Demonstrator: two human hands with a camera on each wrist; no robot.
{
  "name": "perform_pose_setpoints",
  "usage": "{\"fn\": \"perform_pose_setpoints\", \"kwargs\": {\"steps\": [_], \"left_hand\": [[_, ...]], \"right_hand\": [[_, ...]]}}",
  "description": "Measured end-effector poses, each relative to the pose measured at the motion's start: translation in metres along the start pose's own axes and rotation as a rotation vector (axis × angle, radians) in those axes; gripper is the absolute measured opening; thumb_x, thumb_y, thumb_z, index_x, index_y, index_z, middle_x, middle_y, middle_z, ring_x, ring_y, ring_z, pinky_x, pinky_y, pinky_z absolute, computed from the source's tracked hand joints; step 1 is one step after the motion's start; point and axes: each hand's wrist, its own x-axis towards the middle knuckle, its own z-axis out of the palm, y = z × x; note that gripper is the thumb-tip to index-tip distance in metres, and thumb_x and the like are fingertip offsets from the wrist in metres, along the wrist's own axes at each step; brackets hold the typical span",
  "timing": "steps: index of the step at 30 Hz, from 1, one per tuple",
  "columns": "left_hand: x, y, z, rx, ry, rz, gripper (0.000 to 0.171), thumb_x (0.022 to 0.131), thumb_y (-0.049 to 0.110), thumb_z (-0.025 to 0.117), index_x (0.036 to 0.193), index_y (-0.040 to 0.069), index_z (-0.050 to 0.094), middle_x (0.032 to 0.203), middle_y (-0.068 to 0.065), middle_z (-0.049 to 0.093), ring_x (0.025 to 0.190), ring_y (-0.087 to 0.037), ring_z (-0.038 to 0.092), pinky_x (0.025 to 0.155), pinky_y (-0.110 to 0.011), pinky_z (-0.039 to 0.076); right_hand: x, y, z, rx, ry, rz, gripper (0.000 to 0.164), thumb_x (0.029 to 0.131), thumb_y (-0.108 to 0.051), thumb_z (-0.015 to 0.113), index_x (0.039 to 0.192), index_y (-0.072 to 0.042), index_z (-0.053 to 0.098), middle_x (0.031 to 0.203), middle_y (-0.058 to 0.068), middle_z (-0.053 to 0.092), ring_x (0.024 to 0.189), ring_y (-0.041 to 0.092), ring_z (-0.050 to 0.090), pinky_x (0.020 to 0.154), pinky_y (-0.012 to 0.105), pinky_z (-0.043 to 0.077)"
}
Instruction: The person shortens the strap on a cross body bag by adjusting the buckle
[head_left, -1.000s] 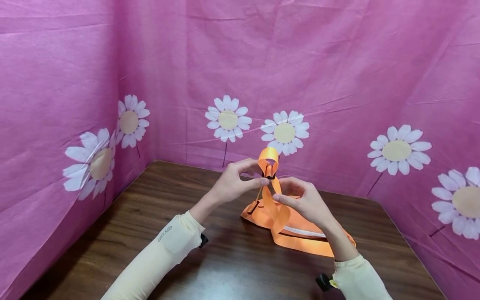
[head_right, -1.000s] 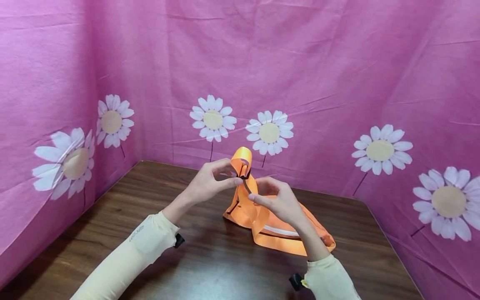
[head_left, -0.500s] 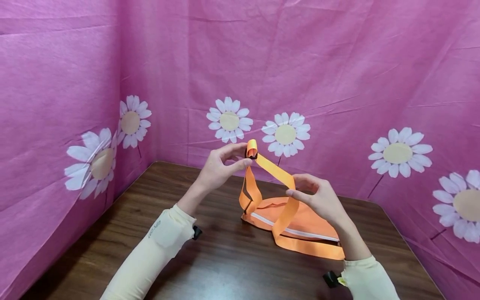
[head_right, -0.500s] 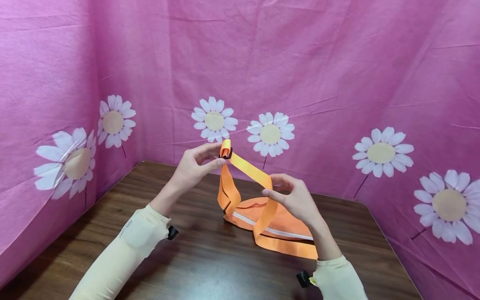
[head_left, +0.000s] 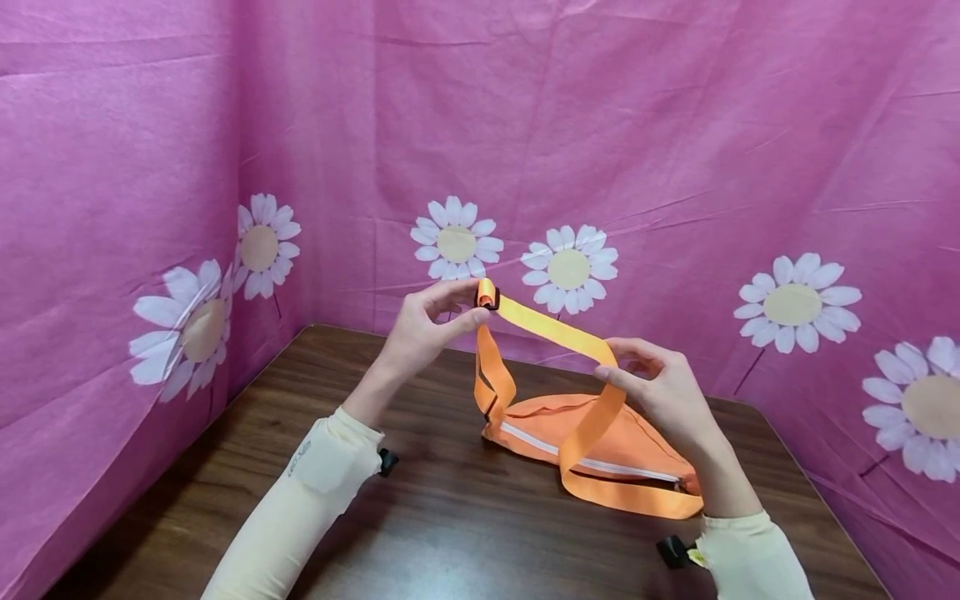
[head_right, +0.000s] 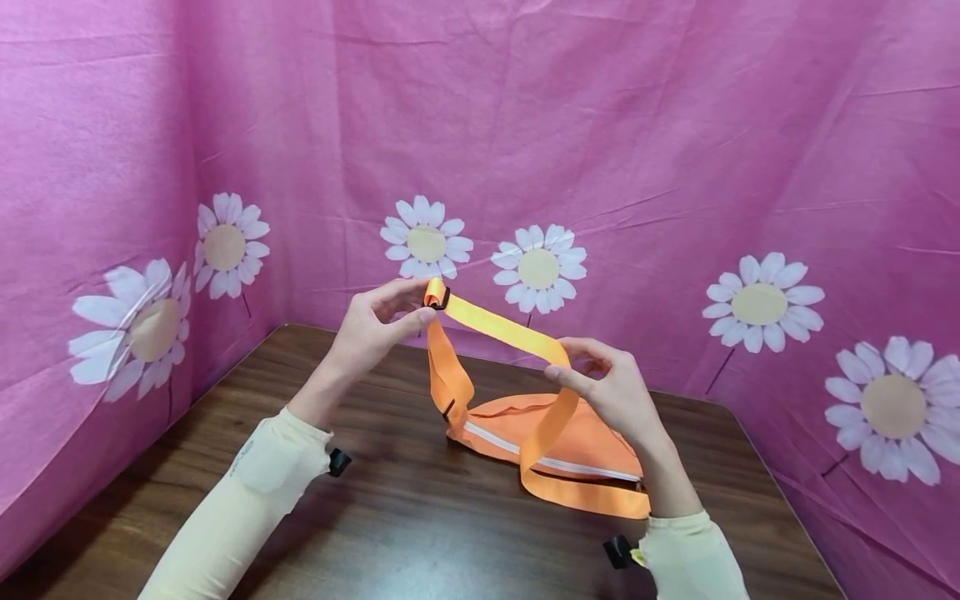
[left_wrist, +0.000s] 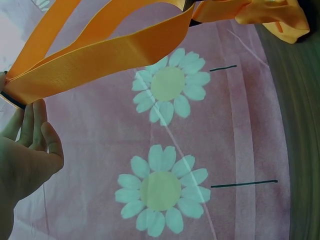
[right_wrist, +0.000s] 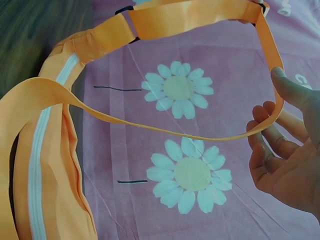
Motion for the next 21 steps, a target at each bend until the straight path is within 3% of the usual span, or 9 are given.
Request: {"fn": "perform_pose_setpoints", "kwargs": {"steps": [6, 10, 14, 17, 21], "left_hand": [[0.003, -0.007, -0.005, -0.016, 0.022, 0.039, 0.040, 0.092, -0.001, 0.074, 0.130, -0.004, 0.065, 0.114, -0.013, 0.070, 0.101, -0.031, 0.063, 0.083, -0.034, 0.050], [0.004, -0.023, -0.003, 0.049, -0.005, 0.048, 0.041, 0.091, 0.003, 0.076, 0.132, 0.004, 0.067, 0.117, -0.007, 0.069, 0.102, -0.029, 0.063, 0.087, -0.039, 0.050], [0.004, -0.029, 0.002, 0.176, -0.061, 0.108, 0.042, 0.090, 0.015, 0.080, 0.131, 0.014, 0.069, 0.113, 0.003, 0.068, 0.104, -0.019, 0.062, 0.090, -0.042, 0.048], [0.004, -0.028, 0.007, 0.258, -0.103, 0.178, 0.043, 0.089, 0.022, 0.083, 0.129, 0.016, 0.071, 0.110, 0.008, 0.068, 0.102, -0.014, 0.061, 0.089, -0.039, 0.048], [0.002, -0.027, 0.014, 0.304, -0.143, 0.225, 0.044, 0.087, 0.022, 0.085, 0.128, 0.013, 0.071, 0.110, 0.009, 0.067, 0.100, -0.012, 0.061, 0.088, -0.036, 0.049]], "right_hand": [[0.002, 0.004, -0.010, -0.024, 0.037, -0.078, 0.041, 0.088, -0.025, 0.083, 0.126, -0.012, 0.071, 0.103, 0.009, 0.072, 0.081, 0.025, 0.065, 0.070, 0.027, 0.054], [0.004, 0.007, -0.013, -0.089, -0.024, -0.069, 0.042, 0.088, -0.028, 0.083, 0.125, -0.013, 0.070, 0.097, 0.009, 0.072, 0.080, 0.026, 0.066, 0.069, 0.028, 0.054], [0.005, 0.008, -0.013, -0.193, -0.151, -0.030, 0.051, 0.087, -0.037, 0.084, 0.130, -0.016, 0.067, 0.113, 0.005, 0.070, 0.101, 0.028, 0.068, 0.083, 0.041, 0.055], [0.005, 0.009, -0.014, -0.238, -0.205, -0.032, 0.054, 0.087, -0.037, 0.083, 0.133, -0.016, 0.064, 0.126, 0.004, 0.066, 0.118, 0.032, 0.061, 0.095, 0.054, 0.049], [0.002, 0.008, -0.011, -0.244, -0.259, -0.046, 0.055, 0.087, -0.035, 0.084, 0.135, -0.017, 0.063, 0.128, 0.003, 0.065, 0.122, 0.032, 0.056, 0.099, 0.057, 0.044]]}}
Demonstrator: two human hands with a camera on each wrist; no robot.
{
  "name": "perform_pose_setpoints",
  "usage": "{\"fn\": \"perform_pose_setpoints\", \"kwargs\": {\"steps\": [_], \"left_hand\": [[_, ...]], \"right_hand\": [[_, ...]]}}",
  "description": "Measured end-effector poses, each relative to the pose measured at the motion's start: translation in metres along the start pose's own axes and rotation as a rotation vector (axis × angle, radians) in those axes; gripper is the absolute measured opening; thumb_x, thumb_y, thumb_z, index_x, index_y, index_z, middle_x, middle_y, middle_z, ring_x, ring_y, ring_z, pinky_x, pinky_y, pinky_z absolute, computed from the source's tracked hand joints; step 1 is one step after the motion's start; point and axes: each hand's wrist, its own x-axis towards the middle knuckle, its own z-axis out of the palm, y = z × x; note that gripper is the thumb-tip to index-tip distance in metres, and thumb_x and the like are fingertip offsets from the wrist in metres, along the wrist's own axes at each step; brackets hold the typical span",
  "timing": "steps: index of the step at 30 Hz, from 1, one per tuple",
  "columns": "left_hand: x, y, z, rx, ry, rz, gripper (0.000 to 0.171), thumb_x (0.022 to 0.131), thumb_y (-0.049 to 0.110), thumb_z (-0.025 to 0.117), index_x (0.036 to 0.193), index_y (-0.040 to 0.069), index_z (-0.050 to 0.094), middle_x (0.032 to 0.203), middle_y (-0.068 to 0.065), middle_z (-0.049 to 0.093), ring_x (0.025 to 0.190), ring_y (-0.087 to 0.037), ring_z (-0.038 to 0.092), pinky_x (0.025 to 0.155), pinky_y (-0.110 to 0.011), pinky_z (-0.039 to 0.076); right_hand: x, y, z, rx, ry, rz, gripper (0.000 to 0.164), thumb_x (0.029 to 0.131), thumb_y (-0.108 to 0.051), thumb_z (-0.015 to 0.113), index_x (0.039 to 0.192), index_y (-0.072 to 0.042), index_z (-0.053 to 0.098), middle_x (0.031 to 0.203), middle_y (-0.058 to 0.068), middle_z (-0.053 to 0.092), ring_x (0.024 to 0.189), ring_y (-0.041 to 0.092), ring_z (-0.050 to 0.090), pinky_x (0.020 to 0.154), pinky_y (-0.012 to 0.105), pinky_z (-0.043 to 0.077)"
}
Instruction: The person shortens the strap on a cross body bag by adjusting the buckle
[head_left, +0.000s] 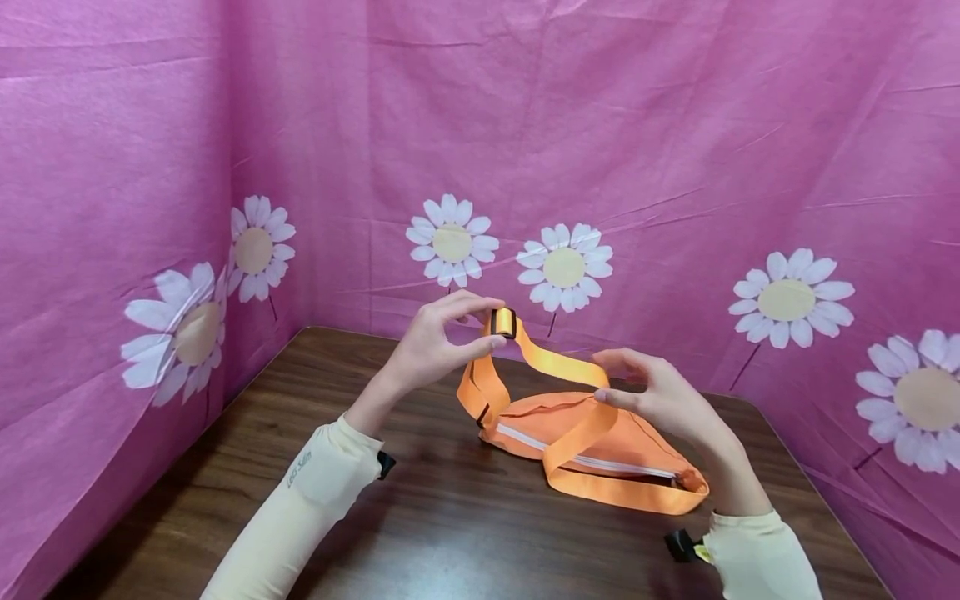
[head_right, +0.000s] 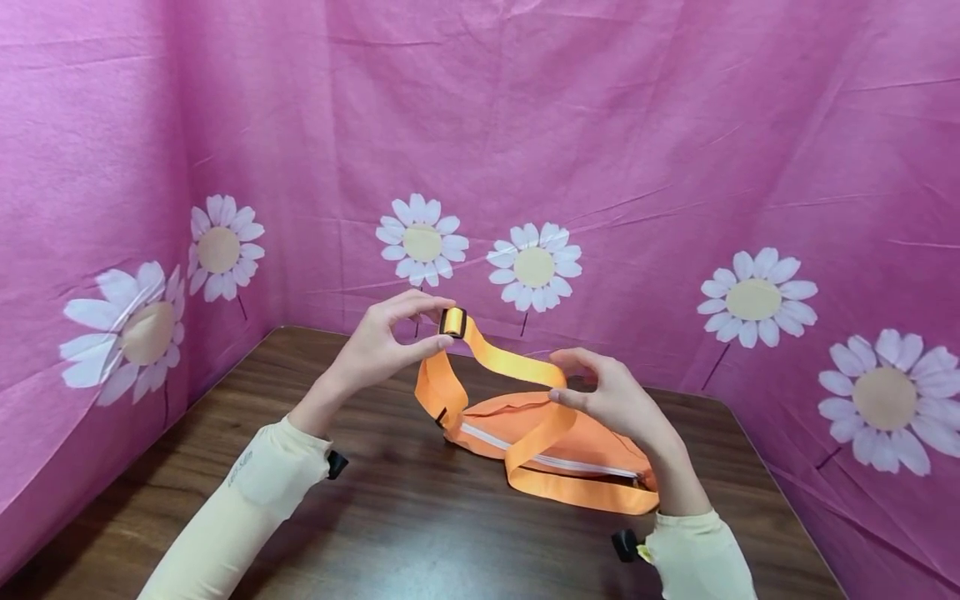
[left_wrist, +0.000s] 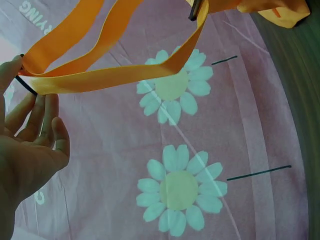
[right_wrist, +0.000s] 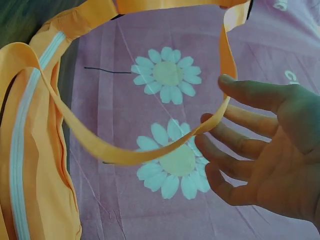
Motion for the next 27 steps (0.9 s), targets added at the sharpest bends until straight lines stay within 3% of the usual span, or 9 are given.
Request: {"fn": "perform_pose_setpoints", "kwargs": {"steps": [5, 10, 15, 20, 27], "left_hand": [[-0.003, 0.001, 0.011, 0.006, -0.097, 0.000, 0.047, 0.086, 0.026, 0.086, 0.129, 0.013, 0.070, 0.113, 0.009, 0.065, 0.101, -0.012, 0.060, 0.087, -0.034, 0.050], [-0.005, 0.001, 0.023, 0.006, -0.194, 0.025, 0.049, 0.086, 0.024, 0.086, 0.130, 0.011, 0.069, 0.118, 0.007, 0.065, 0.104, -0.010, 0.060, 0.090, -0.032, 0.050], [-0.006, 0.003, 0.032, -0.025, -0.215, 0.025, 0.048, 0.086, 0.026, 0.086, 0.129, 0.012, 0.069, 0.115, 0.010, 0.065, 0.101, -0.007, 0.060, 0.089, -0.029, 0.050], [-0.008, 0.004, 0.038, -0.078, -0.207, 0.011, 0.050, 0.082, 0.024, 0.089, 0.127, 0.014, 0.070, 0.108, 0.011, 0.066, 0.099, -0.007, 0.062, 0.088, -0.029, 0.051], [-0.008, 0.006, 0.041, -0.096, -0.216, -0.011, 0.050, 0.084, 0.029, 0.087, 0.128, 0.015, 0.069, 0.107, 0.012, 0.068, 0.097, -0.007, 0.063, 0.088, -0.033, 0.051]], "right_hand": [[0.000, -0.011, 0.012, -0.023, -0.032, -0.096, 0.052, 0.089, -0.034, 0.082, 0.135, -0.019, 0.062, 0.126, -0.001, 0.066, 0.120, 0.025, 0.059, 0.097, 0.053, 0.046], [0.000, -0.029, 0.026, -0.044, 0.111, -0.203, 0.039, 0.092, -0.029, 0.079, 0.128, -0.019, 0.067, 0.119, -0.006, 0.069, 0.112, 0.018, 0.063, 0.094, 0.046, 0.049], [-0.003, -0.044, 0.039, 0.002, 0.213, -0.271, 0.043, 0.089, -0.029, 0.082, 0.128, -0.023, 0.067, 0.118, -0.009, 0.068, 0.113, 0.012, 0.062, 0.095, 0.036, 0.049], [0.000, -0.046, 0.046, 0.046, 0.216, -0.296, 0.046, 0.086, -0.031, 0.085, 0.128, -0.024, 0.067, 0.117, -0.010, 0.068, 0.114, 0.009, 0.061, 0.093, 0.032, 0.049], [0.001, -0.046, 0.048, 0.103, 0.233, -0.307, 0.039, 0.086, -0.023, 0.086, 0.122, -0.023, 0.071, 0.110, -0.010, 0.070, 0.106, 0.014, 0.065, 0.087, 0.029, 0.052]]}}
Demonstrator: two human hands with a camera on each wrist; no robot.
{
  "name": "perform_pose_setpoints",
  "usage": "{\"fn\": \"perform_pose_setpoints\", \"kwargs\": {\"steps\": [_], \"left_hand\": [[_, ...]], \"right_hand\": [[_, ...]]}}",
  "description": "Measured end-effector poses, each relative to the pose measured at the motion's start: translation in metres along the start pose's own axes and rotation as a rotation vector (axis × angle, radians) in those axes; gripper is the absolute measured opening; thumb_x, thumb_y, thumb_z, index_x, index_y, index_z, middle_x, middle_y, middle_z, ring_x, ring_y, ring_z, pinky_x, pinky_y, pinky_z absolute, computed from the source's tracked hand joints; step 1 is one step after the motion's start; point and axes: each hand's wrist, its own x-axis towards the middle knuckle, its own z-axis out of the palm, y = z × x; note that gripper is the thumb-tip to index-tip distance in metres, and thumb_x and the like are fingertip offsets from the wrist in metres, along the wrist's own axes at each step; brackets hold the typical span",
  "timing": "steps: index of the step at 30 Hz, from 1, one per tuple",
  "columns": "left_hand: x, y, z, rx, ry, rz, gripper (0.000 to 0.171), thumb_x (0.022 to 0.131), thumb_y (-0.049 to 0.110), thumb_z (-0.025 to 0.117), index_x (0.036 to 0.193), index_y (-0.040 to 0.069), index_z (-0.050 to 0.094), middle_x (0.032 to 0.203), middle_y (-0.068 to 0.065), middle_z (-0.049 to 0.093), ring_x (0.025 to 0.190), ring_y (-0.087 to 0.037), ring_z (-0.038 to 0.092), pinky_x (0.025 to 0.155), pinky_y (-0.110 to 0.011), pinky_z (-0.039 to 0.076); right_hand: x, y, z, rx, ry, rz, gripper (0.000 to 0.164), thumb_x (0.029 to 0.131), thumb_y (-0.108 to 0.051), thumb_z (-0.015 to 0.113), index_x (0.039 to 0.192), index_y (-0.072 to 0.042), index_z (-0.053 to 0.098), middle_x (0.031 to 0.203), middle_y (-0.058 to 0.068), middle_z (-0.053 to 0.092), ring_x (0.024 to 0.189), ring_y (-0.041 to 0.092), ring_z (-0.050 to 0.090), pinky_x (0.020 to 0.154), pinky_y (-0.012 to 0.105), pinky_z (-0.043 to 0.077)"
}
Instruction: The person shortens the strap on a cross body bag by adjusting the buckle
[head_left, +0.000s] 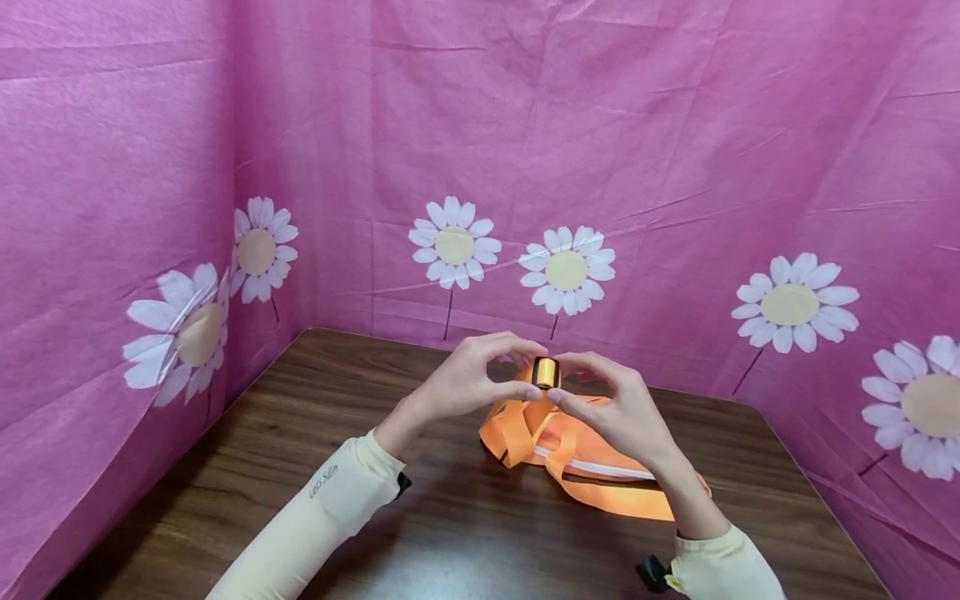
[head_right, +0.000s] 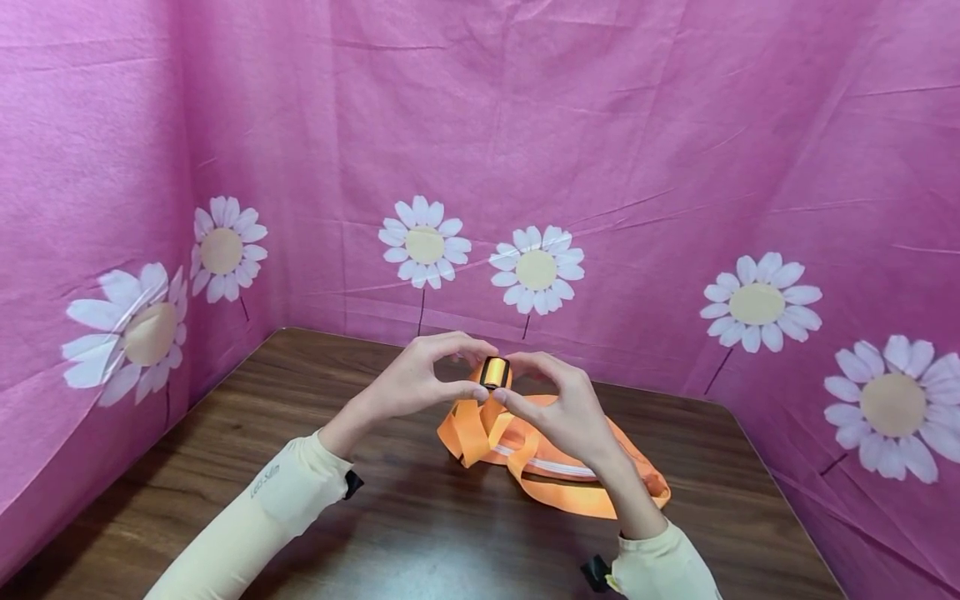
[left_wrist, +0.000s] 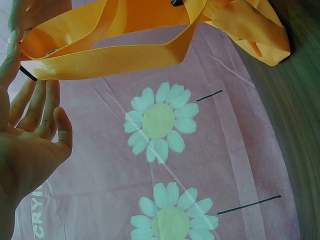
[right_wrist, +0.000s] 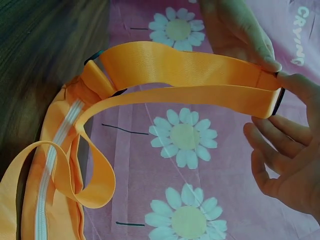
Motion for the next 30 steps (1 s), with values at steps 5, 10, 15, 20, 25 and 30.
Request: {"fn": "perform_pose_setpoints", "kwargs": {"steps": [5, 10, 15, 20, 25, 30], "left_hand": [[0.0011, -0.0010, -0.0012, 0.003, -0.041, -0.012, 0.053, 0.085, 0.027, 0.086, 0.132, 0.014, 0.065, 0.113, 0.010, 0.067, 0.100, -0.007, 0.063, 0.091, -0.034, 0.050], [0.0010, -0.0028, -0.0031, 0.035, -0.058, -0.013, 0.051, 0.087, 0.025, 0.085, 0.132, 0.012, 0.065, 0.113, 0.010, 0.067, 0.100, -0.007, 0.063, 0.091, -0.030, 0.049], [-0.0009, -0.0039, -0.0038, 0.047, -0.058, -0.014, 0.045, 0.088, 0.027, 0.084, 0.127, 0.012, 0.069, 0.109, 0.009, 0.068, 0.099, -0.008, 0.063, 0.088, -0.028, 0.050], [-0.0013, -0.0038, -0.0034, 0.066, -0.045, 0.003, 0.042, 0.088, 0.028, 0.084, 0.125, 0.012, 0.071, 0.106, 0.010, 0.067, 0.098, -0.007, 0.062, 0.086, -0.027, 0.050], [-0.0008, -0.0040, -0.0032, 0.072, -0.032, 0.030, 0.041, 0.088, 0.026, 0.084, 0.124, 0.010, 0.072, 0.104, 0.009, 0.067, 0.097, -0.013, 0.063, 0.086, -0.027, 0.050], [-0.0011, -0.0040, -0.0029, 0.075, -0.022, 0.046, 0.041, 0.089, 0.028, 0.083, 0.124, 0.011, 0.073, 0.104, 0.008, 0.067, 0.096, -0.010, 0.062, 0.085, -0.027, 0.051]], "right_hand": [[0.0000, -0.0026, -0.0026, 0.090, 0.031, 0.021, 0.038, 0.087, -0.012, 0.083, 0.123, -0.016, 0.071, 0.110, -0.003, 0.070, 0.102, 0.019, 0.066, 0.085, 0.028, 0.054], [-0.0008, -0.0016, -0.0045, 0.142, 0.054, 0.045, 0.041, 0.088, -0.008, 0.082, 0.127, -0.012, 0.069, 0.114, 0.003, 0.069, 0.104, 0.020, 0.065, 0.085, 0.026, 0.053], [-0.0014, -0.0006, -0.0052, 0.198, 0.059, 0.055, 0.041, 0.089, -0.008, 0.081, 0.128, -0.011, 0.068, 0.112, 0.006, 0.071, 0.104, 0.022, 0.066, 0.082, 0.028, 0.055], [-0.0017, -0.0014, -0.0058, 0.266, 0.032, 0.071, 0.042, 0.091, -0.005, 0.077, 0.131, -0.009, 0.065, 0.112, 0.009, 0.071, 0.102, 0.026, 0.068, 0.079, 0.033, 0.057], [-0.0018, -0.0017, -0.0066, 0.226, 0.018, 0.074, 0.045, 0.092, -0.005, 0.077, 0.134, -0.013, 0.066, 0.105, 0.007, 0.070, 0.087, 0.027, 0.066, 0.070, 0.031, 0.055], [-0.0018, -0.0007, -0.0070, 0.183, 0.010, 0.078, 0.044, 0.091, -0.008, 0.079, 0.132, -0.016, 0.067, 0.100, 0.004, 0.068, 0.081, 0.026, 0.061, 0.064, 0.030, 0.052]]}}
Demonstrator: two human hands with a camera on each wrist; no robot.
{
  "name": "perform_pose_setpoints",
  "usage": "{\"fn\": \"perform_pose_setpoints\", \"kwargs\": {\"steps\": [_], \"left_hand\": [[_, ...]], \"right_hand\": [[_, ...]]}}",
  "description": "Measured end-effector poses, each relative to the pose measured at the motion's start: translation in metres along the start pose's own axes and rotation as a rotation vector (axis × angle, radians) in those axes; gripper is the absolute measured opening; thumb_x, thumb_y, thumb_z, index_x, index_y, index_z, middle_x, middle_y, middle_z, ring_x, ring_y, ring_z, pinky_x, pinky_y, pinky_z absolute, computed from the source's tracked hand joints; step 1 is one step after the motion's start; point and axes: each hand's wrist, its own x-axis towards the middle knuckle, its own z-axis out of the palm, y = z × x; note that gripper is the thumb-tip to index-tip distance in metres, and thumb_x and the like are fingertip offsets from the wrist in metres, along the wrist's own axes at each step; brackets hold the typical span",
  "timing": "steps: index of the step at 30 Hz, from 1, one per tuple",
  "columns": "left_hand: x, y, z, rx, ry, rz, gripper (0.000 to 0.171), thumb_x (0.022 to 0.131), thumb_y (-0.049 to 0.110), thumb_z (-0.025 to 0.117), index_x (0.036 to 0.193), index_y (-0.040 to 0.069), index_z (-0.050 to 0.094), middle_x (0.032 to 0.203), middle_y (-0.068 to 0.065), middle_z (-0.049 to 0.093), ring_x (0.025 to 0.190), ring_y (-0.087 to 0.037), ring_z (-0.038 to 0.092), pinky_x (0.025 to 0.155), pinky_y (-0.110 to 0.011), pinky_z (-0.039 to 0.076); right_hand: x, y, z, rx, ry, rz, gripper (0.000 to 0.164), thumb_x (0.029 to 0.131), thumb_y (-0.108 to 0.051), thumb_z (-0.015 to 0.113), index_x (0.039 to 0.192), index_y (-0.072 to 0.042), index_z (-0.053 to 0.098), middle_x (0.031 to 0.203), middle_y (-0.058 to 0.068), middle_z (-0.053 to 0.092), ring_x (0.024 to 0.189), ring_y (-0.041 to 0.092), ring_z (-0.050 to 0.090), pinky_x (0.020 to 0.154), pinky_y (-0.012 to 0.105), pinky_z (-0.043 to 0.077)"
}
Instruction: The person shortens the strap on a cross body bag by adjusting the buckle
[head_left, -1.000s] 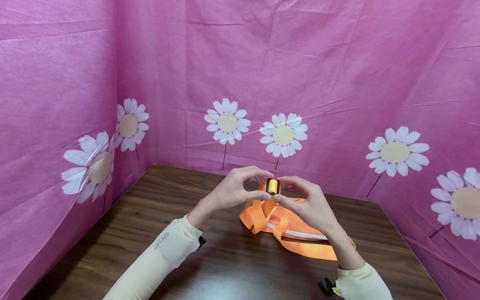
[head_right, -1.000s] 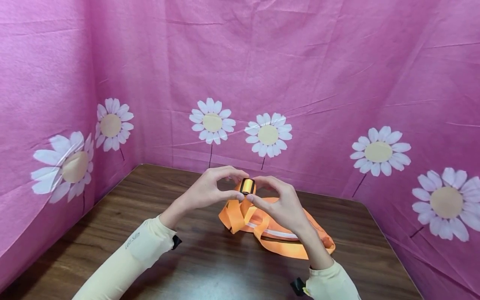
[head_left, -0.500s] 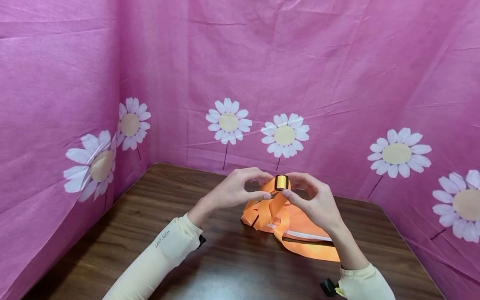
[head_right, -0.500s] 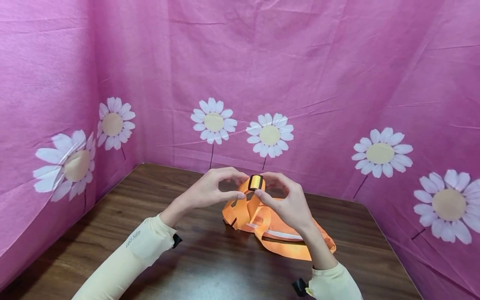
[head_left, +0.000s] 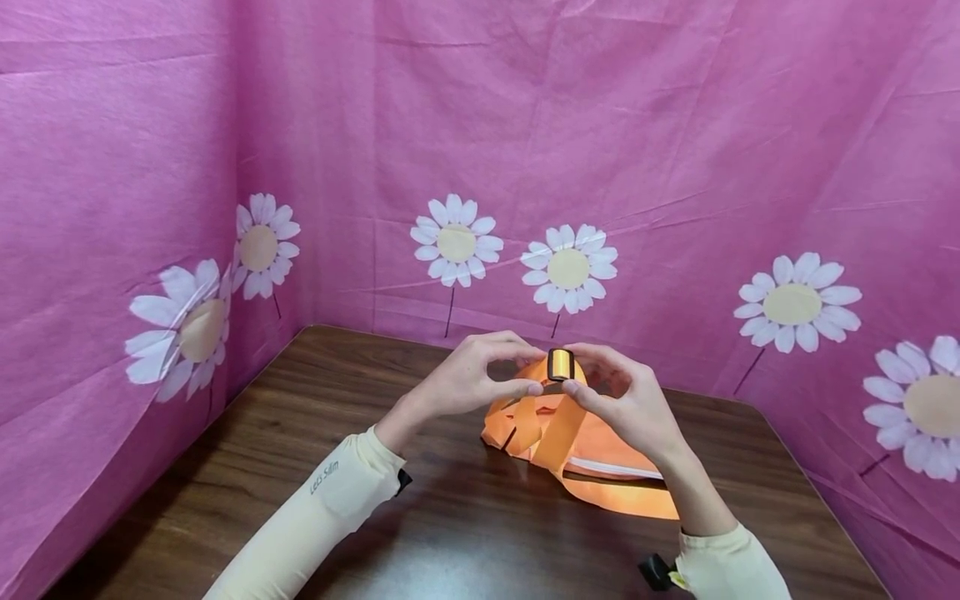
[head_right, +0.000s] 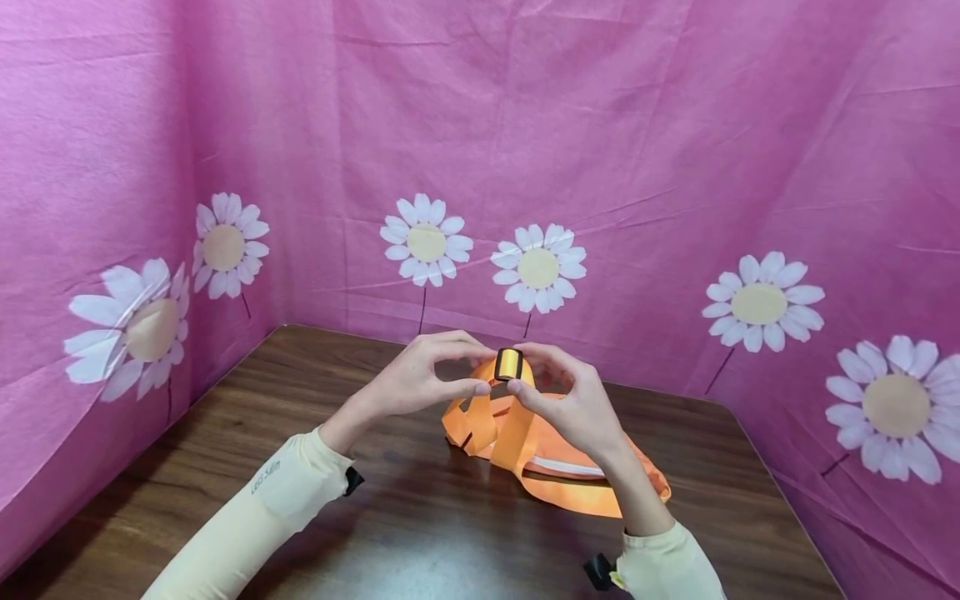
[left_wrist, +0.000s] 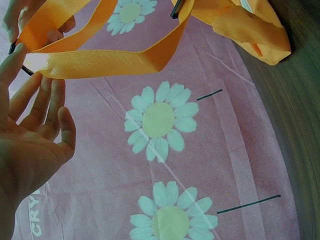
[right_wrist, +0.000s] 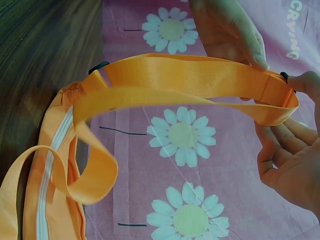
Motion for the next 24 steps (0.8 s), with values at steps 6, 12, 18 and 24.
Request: {"fn": "perform_pose_setpoints", "kwargs": {"steps": [6, 12, 18, 24], "left_hand": [[0.000, 0.000, 0.000, 0.001, 0.000, -0.014, 0.042, 0.090, 0.032, 0.082, 0.126, 0.012, 0.073, 0.111, 0.009, 0.067, 0.100, -0.006, 0.061, 0.083, -0.028, 0.051], [-0.001, 0.002, -0.001, -0.026, 0.005, -0.040, 0.043, 0.090, 0.033, 0.081, 0.126, 0.011, 0.073, 0.113, 0.010, 0.067, 0.102, -0.005, 0.061, 0.084, -0.030, 0.051], [-0.001, 0.000, 0.002, -0.043, 0.004, -0.109, 0.045, 0.090, 0.036, 0.081, 0.128, 0.015, 0.071, 0.108, 0.010, 0.066, 0.101, -0.008, 0.061, 0.088, -0.031, 0.050], [-0.003, -0.008, 0.006, -0.064, -0.090, -0.213, 0.058, 0.090, 0.045, 0.079, 0.138, 0.018, 0.062, 0.115, 0.013, 0.065, 0.108, -0.011, 0.061, 0.091, -0.032, 0.050]], "right_hand": [[0.002, 0.001, 0.001, -0.008, -0.035, 0.004, 0.041, 0.090, -0.012, 0.081, 0.128, -0.017, 0.068, 0.103, 0.002, 0.070, 0.085, 0.024, 0.064, 0.072, 0.029, 0.053], [0.003, 0.004, 0.006, -0.018, -0.072, 0.002, 0.041, 0.090, -0.013, 0.081, 0.128, -0.017, 0.068, 0.106, -0.001, 0.070, 0.088, 0.023, 0.065, 0.074, 0.031, 0.054], [0.003, 0.004, 0.006, -0.041, -0.032, 0.007, 0.041, 0.090, -0.011, 0.081, 0.128, -0.015, 0.068, 0.105, 0.000, 0.070, 0.085, 0.024, 0.065, 0.071, 0.028, 0.053], [0.001, 0.003, 0.001, -0.066, 0.043, -0.007, 0.044, 0.087, -0.007, 0.082, 0.128, -0.015, 0.068, 0.100, 0.002, 0.069, 0.073, 0.024, 0.054, 0.062, 0.028, 0.043]]}}
